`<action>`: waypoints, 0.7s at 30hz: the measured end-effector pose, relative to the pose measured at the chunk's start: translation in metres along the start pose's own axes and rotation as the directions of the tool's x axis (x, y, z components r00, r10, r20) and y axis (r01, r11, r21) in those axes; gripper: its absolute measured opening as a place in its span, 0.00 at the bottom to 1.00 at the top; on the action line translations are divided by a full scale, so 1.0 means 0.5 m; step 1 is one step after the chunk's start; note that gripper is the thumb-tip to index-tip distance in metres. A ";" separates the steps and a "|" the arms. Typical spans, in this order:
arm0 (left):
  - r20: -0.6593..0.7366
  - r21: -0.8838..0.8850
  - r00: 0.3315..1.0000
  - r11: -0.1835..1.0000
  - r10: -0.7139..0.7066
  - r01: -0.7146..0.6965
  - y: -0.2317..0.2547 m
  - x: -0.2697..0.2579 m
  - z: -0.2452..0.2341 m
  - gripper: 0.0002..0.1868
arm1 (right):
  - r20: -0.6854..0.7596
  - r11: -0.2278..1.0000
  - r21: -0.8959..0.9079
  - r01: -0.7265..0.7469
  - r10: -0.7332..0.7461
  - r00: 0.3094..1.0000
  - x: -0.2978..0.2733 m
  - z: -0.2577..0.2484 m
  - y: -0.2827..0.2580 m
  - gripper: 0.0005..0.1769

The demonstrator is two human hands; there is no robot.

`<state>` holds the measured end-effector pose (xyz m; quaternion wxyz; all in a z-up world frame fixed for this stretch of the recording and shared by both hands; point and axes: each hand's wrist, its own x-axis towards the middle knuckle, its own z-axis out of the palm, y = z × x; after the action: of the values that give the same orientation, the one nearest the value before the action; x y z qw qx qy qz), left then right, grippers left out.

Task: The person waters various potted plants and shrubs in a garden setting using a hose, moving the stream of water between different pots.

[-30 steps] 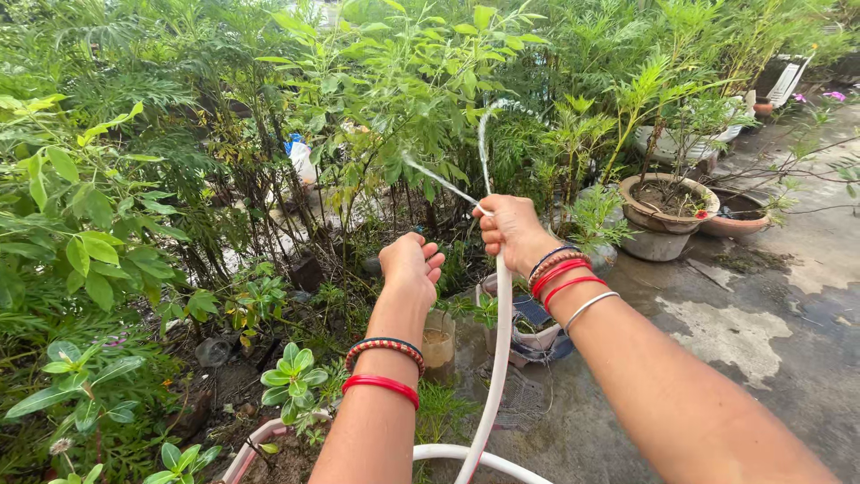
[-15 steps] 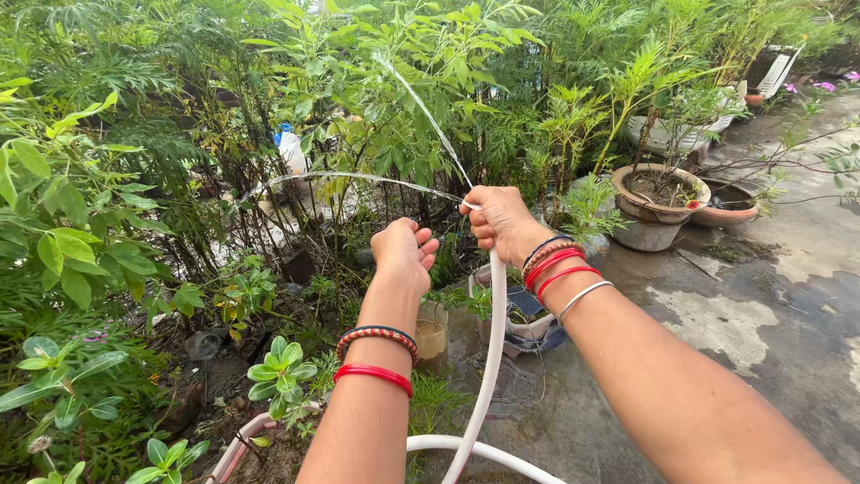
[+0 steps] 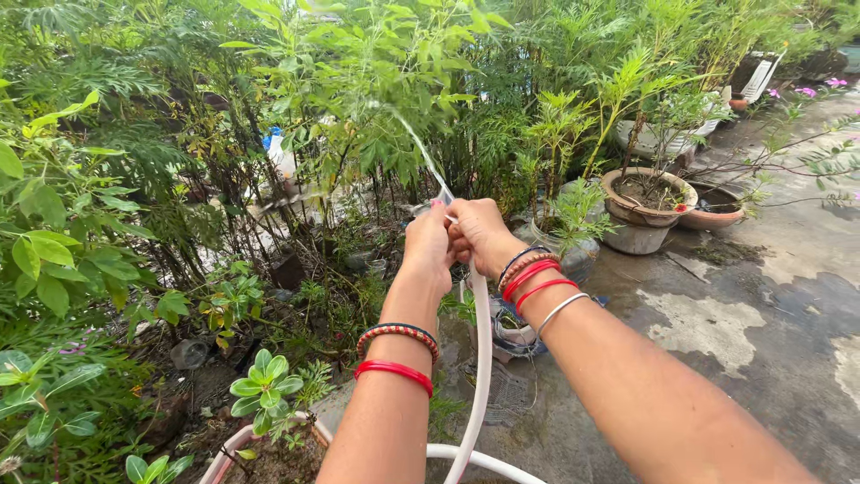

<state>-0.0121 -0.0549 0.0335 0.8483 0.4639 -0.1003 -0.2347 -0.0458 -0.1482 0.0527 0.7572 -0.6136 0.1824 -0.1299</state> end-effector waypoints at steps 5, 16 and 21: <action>0.008 0.055 1.000 0.998 -0.020 0.020 -0.032 0.038 0.004 0.17 | -0.019 0.998 0.058 -0.005 0.007 1.000 0.017 -0.007 0.012 0.13; -0.098 -0.056 0.993 0.997 -0.065 0.060 -0.034 0.034 0.042 0.16 | -0.173 0.974 0.182 0.138 -0.107 0.979 0.045 -0.031 0.008 0.04; -0.062 -0.029 0.994 0.996 -0.086 0.084 -0.012 -0.009 0.055 0.17 | -0.201 0.989 -0.040 0.143 -0.148 0.968 0.025 -0.058 -0.021 0.09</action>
<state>-0.0287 -0.0760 0.0436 0.8463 0.4638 -0.0506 -0.2572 -0.0470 -0.1811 0.0565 0.7153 -0.6182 0.2152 -0.2448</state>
